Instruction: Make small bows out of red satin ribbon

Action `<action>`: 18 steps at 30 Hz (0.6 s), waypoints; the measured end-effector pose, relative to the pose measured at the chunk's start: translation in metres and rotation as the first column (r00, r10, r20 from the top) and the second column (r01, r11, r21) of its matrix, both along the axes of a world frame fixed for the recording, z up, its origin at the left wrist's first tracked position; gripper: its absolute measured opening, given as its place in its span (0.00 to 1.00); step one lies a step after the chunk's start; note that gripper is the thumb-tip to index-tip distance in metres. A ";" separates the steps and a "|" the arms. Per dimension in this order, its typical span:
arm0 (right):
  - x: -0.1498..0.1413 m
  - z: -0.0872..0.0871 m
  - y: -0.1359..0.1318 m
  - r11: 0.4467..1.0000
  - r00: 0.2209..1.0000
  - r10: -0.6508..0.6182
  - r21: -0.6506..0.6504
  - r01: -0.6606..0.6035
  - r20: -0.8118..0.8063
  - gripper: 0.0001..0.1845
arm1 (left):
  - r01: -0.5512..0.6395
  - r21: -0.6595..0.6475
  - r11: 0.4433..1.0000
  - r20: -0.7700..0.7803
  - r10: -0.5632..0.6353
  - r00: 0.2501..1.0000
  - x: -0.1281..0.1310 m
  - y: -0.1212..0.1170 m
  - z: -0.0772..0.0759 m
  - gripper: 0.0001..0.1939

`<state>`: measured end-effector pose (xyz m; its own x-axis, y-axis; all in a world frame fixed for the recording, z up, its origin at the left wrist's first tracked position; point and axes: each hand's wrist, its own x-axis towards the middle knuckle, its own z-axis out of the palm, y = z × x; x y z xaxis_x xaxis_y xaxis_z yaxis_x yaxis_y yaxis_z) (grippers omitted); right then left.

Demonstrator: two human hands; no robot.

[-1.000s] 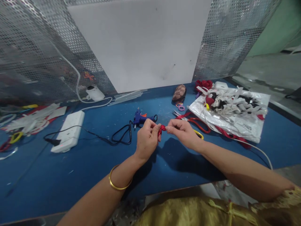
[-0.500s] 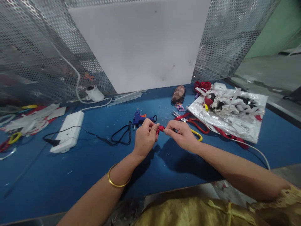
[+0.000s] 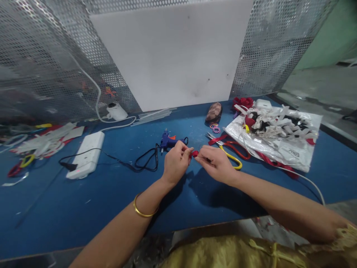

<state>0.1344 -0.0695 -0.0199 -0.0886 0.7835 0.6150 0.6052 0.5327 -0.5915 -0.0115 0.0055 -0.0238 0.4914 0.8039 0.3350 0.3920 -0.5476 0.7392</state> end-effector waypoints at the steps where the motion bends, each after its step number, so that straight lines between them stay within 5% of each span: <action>1: 0.000 -0.001 0.000 1.000 1.000 0.000 0.002 0.000 0.009 0.15 | -0.001 0.006 1.000 -0.011 0.001 1.000 0.000 0.001 -0.001 0.13; 11: 0.003 -0.009 0.005 0.998 0.995 -0.025 -0.053 0.030 0.094 0.13 | 0.025 -0.054 0.998 0.031 -0.024 0.999 0.000 0.006 -0.003 0.14; 16: 0.014 -0.007 0.014 0.945 0.955 -0.272 -0.222 0.241 -0.121 0.16 | 0.115 -0.181 0.977 0.249 -0.068 0.966 -0.002 0.006 0.005 0.13; 18: 0.017 -0.007 0.019 0.915 0.906 -0.303 -0.356 0.189 -0.297 0.16 | 0.139 -0.201 0.970 0.276 -0.079 0.958 -0.001 0.004 0.005 0.12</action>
<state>0.1518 -0.0508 -0.0269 0.3016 0.9076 0.2920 0.4241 0.1466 -0.8937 -0.0125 0.0099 -0.0185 0.4976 0.8180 0.2887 0.1132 -0.3912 0.9133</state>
